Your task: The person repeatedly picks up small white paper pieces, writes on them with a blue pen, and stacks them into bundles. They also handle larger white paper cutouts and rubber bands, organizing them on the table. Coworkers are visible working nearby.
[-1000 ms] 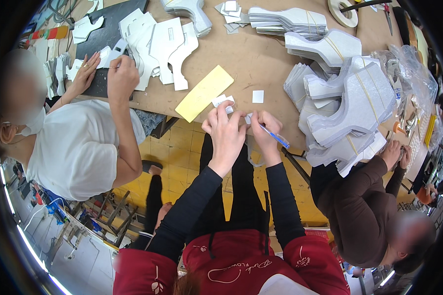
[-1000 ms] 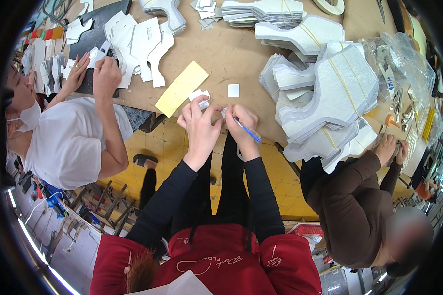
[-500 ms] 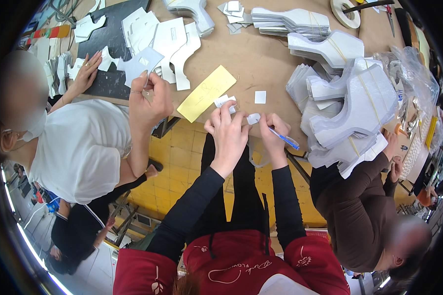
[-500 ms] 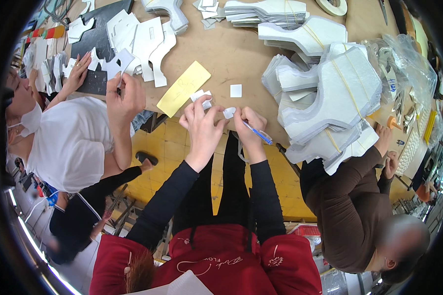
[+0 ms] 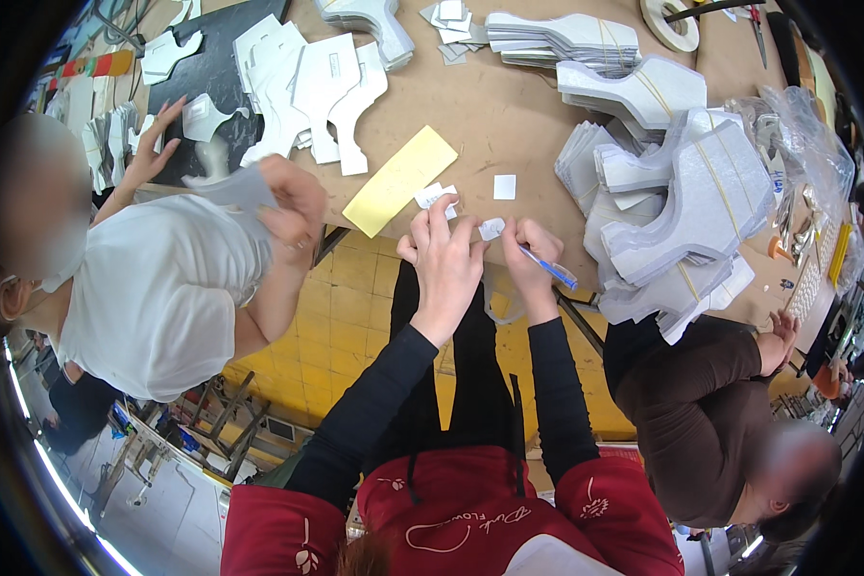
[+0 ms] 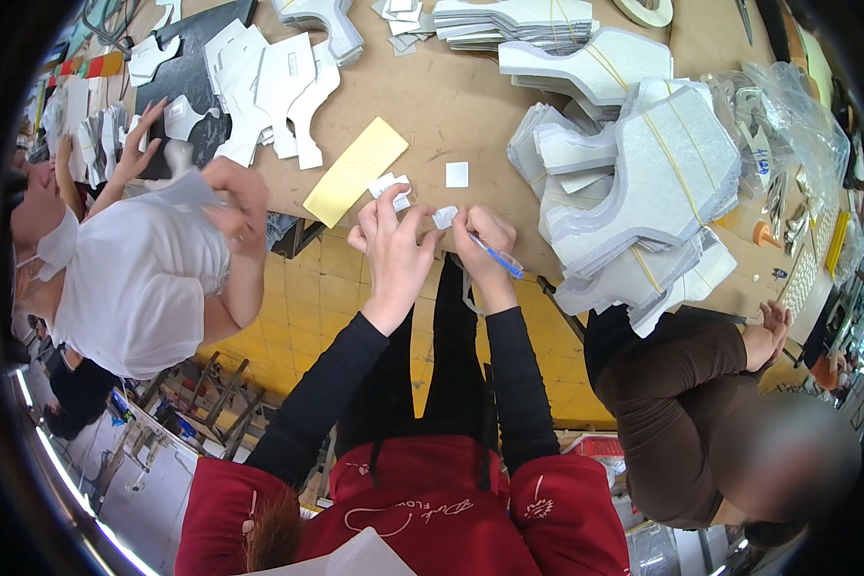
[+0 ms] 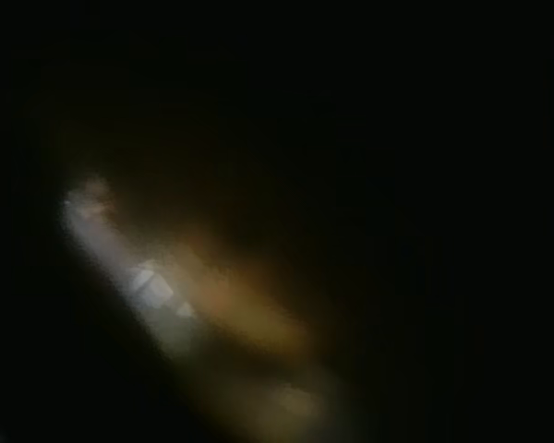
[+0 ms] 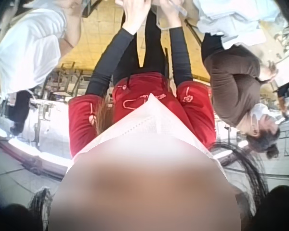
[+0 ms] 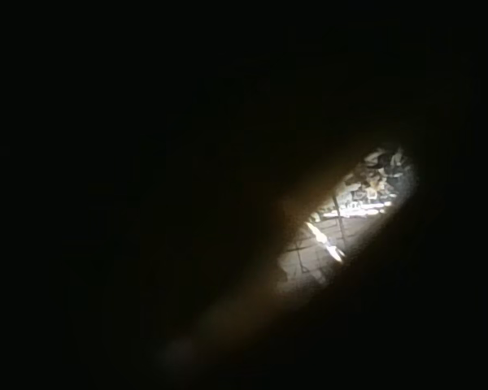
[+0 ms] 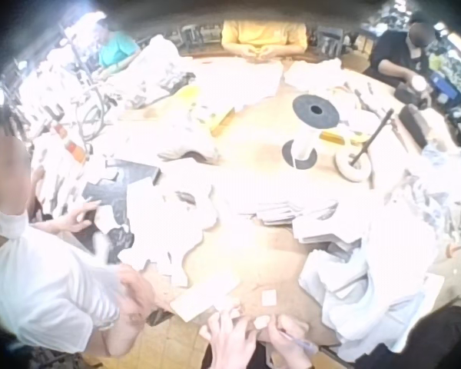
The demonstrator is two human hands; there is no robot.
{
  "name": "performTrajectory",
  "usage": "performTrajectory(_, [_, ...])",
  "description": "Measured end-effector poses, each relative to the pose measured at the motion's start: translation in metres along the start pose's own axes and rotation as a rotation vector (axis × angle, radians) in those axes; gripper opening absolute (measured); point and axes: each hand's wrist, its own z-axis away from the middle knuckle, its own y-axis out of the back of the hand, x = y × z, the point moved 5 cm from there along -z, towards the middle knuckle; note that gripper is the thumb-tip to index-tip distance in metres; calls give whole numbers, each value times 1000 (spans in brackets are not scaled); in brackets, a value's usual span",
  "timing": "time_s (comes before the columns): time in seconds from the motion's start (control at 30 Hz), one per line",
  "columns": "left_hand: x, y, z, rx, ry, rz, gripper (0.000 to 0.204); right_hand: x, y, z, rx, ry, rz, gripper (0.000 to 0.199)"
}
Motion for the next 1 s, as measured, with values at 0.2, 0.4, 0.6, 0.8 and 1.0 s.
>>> performTrajectory(0.2, [-1, -1, 2, 6, 0, -8, 25, 1, 3, 2, 35, -17, 3, 39])
performTrajectory(0.4, [0, 1, 3, -12, -15, -24, 25, 10, 5, 2, 61, -104, -109, 41])
performTrajectory(0.6, [-15, 24, -2, 58, 50, -120, 29, 15, 5, 0, 156, -272, -270, 43])
performTrajectory(0.8, [-20, 32, -30, 54, -9, -73, 35, 16, -8, -35, 172, -230, -172, 38])
performTrajectory(1.0, [7, 0, -59, -34, -160, -16, 37, 6, -13, -47, 163, -103, -50, 38])
